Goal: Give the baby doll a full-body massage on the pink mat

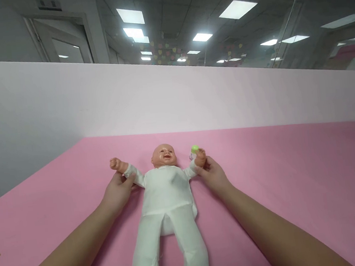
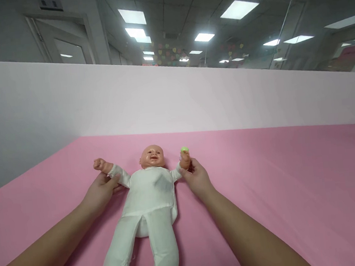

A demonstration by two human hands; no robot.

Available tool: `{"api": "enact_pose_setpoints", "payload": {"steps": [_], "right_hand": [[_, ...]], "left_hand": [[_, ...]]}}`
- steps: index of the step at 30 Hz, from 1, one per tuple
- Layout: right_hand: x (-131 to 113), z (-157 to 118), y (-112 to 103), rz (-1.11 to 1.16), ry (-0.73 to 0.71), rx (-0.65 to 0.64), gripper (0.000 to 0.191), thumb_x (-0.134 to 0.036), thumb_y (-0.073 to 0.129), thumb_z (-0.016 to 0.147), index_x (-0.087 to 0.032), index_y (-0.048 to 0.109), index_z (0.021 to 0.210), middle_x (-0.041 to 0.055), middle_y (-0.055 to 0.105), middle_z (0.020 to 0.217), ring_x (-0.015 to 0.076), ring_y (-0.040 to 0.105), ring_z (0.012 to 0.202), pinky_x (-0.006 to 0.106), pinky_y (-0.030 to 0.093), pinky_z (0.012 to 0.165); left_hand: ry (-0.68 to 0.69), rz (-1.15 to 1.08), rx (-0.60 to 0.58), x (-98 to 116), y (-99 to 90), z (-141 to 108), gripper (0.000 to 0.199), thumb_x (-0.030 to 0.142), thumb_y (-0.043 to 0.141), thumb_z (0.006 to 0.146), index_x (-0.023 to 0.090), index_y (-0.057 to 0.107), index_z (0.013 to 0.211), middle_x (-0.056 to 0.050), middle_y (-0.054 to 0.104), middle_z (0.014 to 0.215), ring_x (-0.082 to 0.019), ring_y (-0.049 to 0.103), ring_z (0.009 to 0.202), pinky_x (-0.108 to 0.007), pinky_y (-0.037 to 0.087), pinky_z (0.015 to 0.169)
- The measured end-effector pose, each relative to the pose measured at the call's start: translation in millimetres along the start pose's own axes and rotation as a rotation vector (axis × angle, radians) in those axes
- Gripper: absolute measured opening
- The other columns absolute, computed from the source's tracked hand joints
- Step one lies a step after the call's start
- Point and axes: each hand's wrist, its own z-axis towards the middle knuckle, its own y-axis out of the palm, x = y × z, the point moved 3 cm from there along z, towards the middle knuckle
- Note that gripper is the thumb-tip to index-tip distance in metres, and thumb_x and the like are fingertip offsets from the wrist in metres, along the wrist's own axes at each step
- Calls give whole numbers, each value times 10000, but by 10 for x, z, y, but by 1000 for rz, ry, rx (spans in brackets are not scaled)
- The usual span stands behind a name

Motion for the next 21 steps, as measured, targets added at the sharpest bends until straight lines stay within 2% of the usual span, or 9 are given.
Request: {"api": "enact_pose_setpoints", "payload": {"steps": [3,5,9,11,14,17,21], "right_hand": [[188,122,-152,198,215,93,581,-359,768,921,-258,542,1446,125,700,1369,307,730,1169,490,648,967],[331,185,-226,277,351,97,538,-369,711,965,-244,514,1450,148,702,1352,302,747,1138,484,675,910],[527,255,-328,311,511,64,297,-332,648,999,-183,616,1255,178,740,1227,290,769,1095,445,688,871],[546,258,-343,330,529,64,275,-323,673,988,-185,629,1222,172,744,1215,290,768,1095,454,684,888],[467,235,-299,336,462,46,391,-323,716,963,-202,605,1318,158,734,1269,293,763,1100,482,670,921],[284,183,-189,322,309,4,543,-333,746,933,-260,550,1433,124,710,1348,299,746,1133,511,651,948],[-37,24,-1,105,43,-77,564,-318,791,874,-263,605,1404,95,698,1384,308,684,1236,500,586,1053]], "left_hand": [[-186,-338,-7,-118,-51,130,289,278,676,966,146,592,1209,-193,742,1188,-323,738,1137,-447,615,987],[-285,-444,19,-178,-77,190,223,192,637,973,133,600,1185,-208,734,1195,-327,730,1170,-436,623,994],[-347,-490,64,-230,-90,228,197,146,622,975,131,601,1170,-205,739,1164,-328,738,1166,-436,643,975],[-332,-466,57,-219,-69,205,189,166,617,985,135,603,1171,-201,747,1149,-323,745,1154,-441,646,969],[-233,-376,12,-151,-17,133,242,266,663,986,145,612,1189,-196,753,1181,-316,747,1142,-439,625,997],[-72,-261,-86,-44,66,27,393,444,751,928,165,629,1176,-183,748,1220,-332,734,1148,-440,601,1003],[115,99,-116,94,183,-161,412,503,741,902,207,674,1180,-127,750,1211,-339,703,1161,-415,567,982]]}}
